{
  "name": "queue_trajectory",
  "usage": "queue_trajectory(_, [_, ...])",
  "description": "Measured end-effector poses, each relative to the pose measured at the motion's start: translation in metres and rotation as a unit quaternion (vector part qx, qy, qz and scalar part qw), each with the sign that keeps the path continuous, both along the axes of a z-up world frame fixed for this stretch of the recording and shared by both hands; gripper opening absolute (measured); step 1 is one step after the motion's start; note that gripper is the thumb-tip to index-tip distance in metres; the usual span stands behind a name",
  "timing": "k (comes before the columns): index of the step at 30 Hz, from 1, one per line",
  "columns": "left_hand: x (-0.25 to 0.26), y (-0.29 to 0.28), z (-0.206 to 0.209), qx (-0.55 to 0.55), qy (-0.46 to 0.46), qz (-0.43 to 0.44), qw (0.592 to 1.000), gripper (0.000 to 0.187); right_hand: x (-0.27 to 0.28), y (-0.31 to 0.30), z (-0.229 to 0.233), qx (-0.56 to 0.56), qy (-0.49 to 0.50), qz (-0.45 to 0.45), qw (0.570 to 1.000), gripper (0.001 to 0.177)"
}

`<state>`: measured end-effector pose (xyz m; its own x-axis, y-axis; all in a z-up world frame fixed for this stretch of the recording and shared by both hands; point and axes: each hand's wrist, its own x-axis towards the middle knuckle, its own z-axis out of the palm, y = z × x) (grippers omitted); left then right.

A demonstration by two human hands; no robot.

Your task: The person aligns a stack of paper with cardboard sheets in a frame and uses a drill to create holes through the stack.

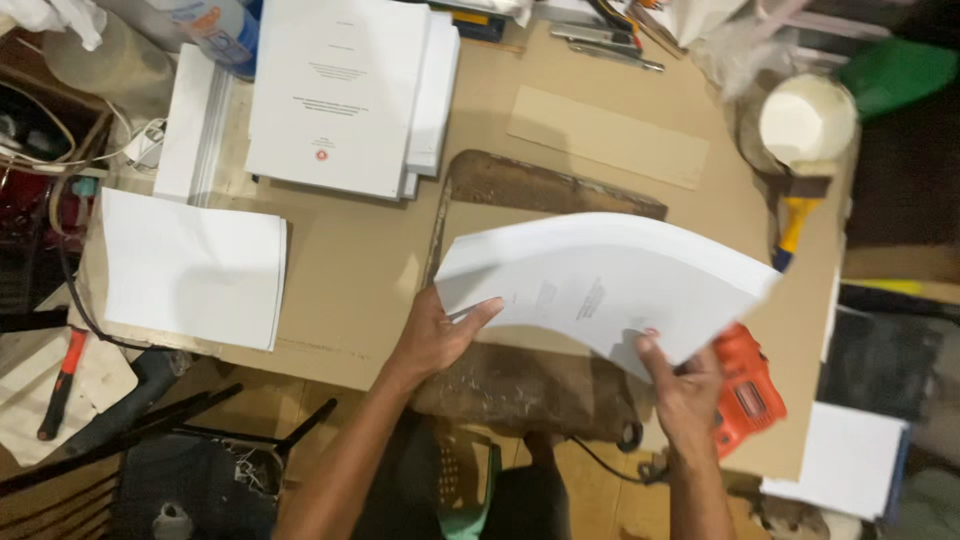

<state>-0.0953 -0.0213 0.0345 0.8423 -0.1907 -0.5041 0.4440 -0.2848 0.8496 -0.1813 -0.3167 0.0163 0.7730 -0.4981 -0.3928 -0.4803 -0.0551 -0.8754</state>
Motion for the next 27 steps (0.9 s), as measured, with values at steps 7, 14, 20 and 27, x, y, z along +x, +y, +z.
queue_trajectory(7, [0.029, 0.014, -0.025, -0.123, -0.297, 0.042, 0.946, 0.070, 0.032, 0.000, -0.048, -0.002, -0.188, 0.054, 0.981, 0.068])
queue_trajectory(14, [0.035, 0.002, -0.034, -0.064, -0.263, 0.105, 0.957, 0.040, 0.026, 0.021, -0.045, -0.075, -0.206, 0.017, 0.976, 0.059])
queue_trajectory(20, [0.024, 0.016, -0.003, -0.141, -0.378, 0.074, 0.912, 0.077, 0.009, -0.006, -0.059, 0.008, -0.299, 0.089, 0.950, 0.061])
queue_trajectory(27, [0.030, -0.001, -0.001, -0.150, -0.286, 0.180, 0.929, 0.026, -0.002, 0.011, -0.063, 0.043, -0.265, 0.018, 0.963, 0.063])
